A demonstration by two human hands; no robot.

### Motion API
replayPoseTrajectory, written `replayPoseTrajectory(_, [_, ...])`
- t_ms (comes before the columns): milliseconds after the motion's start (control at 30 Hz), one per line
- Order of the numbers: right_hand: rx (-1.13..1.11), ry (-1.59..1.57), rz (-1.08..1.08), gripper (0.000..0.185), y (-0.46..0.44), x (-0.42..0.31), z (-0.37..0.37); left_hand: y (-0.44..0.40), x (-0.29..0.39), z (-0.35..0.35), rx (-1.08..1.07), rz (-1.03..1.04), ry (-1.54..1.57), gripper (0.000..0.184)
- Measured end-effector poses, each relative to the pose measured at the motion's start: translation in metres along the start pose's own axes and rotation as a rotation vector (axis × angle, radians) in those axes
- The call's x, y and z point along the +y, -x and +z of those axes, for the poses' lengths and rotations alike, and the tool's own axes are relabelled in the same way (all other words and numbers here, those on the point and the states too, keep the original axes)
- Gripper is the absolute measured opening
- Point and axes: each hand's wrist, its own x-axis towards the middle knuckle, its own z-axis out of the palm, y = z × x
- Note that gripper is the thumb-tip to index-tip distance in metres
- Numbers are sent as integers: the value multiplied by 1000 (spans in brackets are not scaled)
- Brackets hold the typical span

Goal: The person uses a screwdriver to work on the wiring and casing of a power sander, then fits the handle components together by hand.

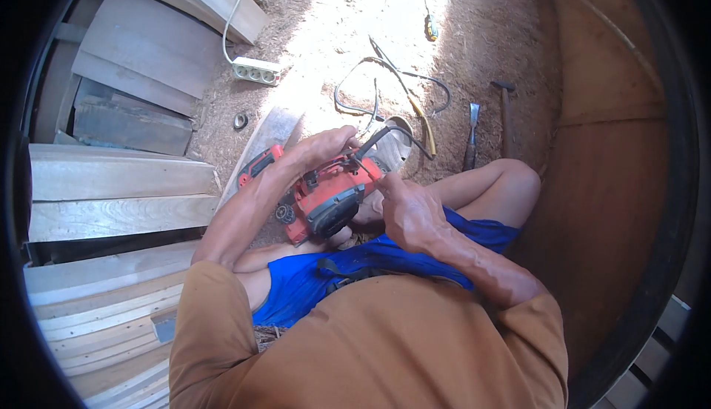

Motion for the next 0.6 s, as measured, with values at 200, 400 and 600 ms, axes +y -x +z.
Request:
replayPoseTrajectory(200, [-95, -618, 505, 29, -3, -7, -14, 5, 4, 5, 56, -13, -1, 75])
replayPoseTrajectory(400, [-47, 234, -5, 28, 2, -13, -16, 2, -2, 1, -13, 15, 55, 76])
replayPoseTrajectory(600, [52, -22, 54, 22, 1, -3, -4, 4, 0, 3, 29, -18, 36, 76])
